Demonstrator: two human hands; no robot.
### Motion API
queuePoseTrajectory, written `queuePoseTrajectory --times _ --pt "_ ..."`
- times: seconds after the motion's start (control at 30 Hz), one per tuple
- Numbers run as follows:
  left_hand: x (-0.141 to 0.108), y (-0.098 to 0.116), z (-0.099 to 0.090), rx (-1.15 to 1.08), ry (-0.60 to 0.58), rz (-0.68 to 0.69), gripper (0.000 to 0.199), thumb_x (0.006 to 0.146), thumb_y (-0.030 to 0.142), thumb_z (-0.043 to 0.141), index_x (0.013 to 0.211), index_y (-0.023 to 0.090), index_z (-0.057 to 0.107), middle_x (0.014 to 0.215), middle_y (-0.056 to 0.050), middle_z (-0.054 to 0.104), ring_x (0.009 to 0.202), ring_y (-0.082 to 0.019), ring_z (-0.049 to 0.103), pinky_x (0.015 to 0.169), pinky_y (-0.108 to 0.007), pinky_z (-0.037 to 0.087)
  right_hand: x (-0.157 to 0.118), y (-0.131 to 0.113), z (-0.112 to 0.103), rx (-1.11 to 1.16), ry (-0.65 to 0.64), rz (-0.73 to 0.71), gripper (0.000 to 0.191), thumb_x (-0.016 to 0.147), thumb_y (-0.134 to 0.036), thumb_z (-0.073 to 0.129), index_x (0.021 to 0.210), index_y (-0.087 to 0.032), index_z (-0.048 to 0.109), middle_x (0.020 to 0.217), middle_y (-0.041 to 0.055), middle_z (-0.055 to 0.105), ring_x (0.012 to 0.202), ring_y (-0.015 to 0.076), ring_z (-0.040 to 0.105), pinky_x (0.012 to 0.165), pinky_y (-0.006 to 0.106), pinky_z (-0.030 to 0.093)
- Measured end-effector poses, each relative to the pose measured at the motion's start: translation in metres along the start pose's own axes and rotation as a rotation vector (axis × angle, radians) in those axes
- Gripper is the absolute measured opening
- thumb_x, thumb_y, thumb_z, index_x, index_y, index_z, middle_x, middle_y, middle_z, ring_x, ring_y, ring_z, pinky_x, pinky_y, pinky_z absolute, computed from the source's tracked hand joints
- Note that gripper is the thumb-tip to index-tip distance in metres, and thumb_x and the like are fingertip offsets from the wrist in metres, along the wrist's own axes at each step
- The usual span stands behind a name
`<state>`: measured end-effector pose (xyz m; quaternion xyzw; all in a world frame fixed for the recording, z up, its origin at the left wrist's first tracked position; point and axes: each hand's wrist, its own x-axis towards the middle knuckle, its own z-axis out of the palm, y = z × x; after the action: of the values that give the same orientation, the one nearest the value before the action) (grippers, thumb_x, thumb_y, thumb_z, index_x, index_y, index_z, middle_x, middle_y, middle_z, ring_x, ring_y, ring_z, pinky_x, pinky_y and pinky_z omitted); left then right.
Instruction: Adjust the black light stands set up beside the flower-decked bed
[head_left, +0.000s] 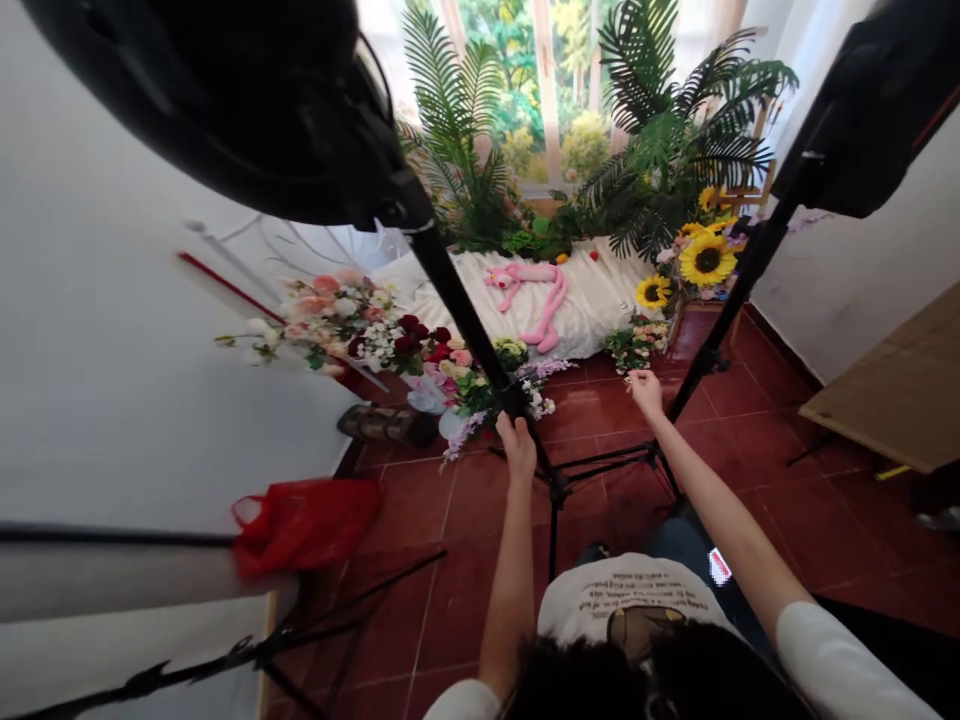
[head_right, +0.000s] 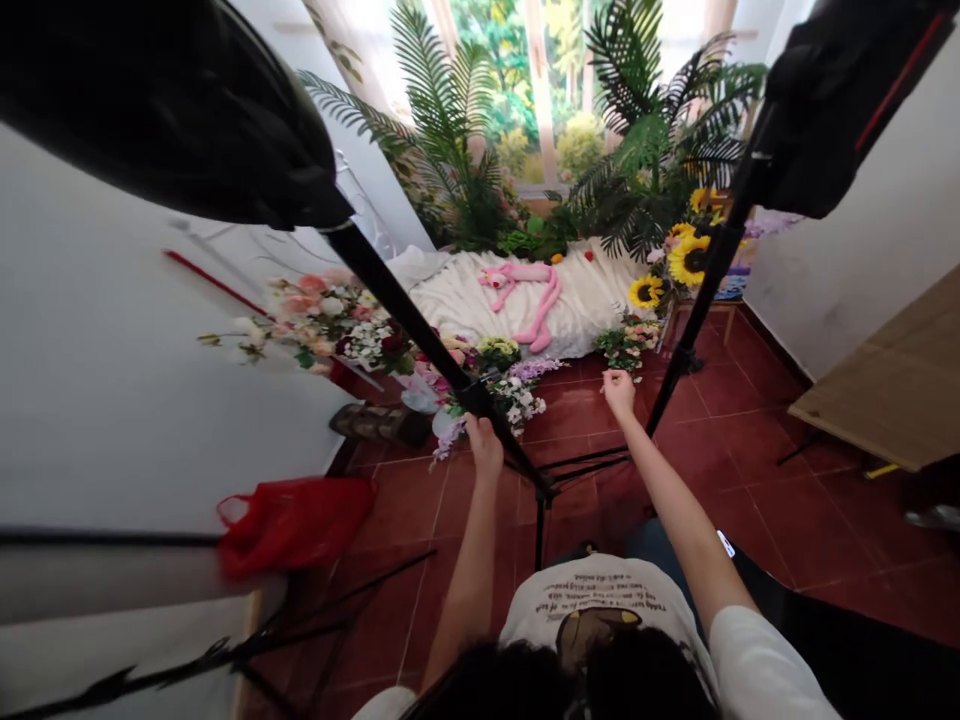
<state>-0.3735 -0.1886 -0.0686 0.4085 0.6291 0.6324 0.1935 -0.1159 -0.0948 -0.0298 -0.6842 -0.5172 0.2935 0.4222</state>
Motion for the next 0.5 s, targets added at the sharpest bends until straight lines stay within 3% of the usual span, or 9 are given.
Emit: queuePoseTrajectory --times 0.17,0.33,0.5 --pt "-0.006 0.021 0.008 -0.100 0.067 0.014 0.076 0.087 0.078 0.033 0.130 0.017 0.050 0.121 -0.014 0.061 0.116 -0.023 0.058 0.105 -0.034 0.042 -0.016 -0.042 0.068 0.001 -0.347 -0.053 0.019 0.086 -0.036 0.060 0.082 -0.018 0.063 0.065 -0.0007 0.068 0.061 0.0129 0.064 0.064 0.021 0.047" --pt "0.000 0.023 0.012 -0.120 0.003 -0.078 0.074 0.085 0.079 0.033 0.121 0.018 0.055 0.110 -0.014 0.064 0.115 -0.025 0.058 0.100 -0.035 0.044 -0.035 -0.078 0.126 0.030 -0.718 -0.107 0.029 0.088 -0.037 0.060 0.067 -0.018 0.061 0.058 -0.0011 0.063 0.053 0.0109 0.058 0.056 0.019 0.045" --pt "0.004 0.017 0.010 -0.137 0.015 -0.053 0.069 0.086 0.078 0.034 0.114 0.019 0.056 0.105 -0.012 0.065 0.105 -0.024 0.061 0.095 -0.035 0.046 -0.044 -0.097 0.154 0.081 -0.812 -0.055 0.016 0.074 -0.017 0.063 0.060 -0.018 0.056 0.044 -0.0053 0.051 0.045 0.0101 0.048 0.051 0.021 0.045"
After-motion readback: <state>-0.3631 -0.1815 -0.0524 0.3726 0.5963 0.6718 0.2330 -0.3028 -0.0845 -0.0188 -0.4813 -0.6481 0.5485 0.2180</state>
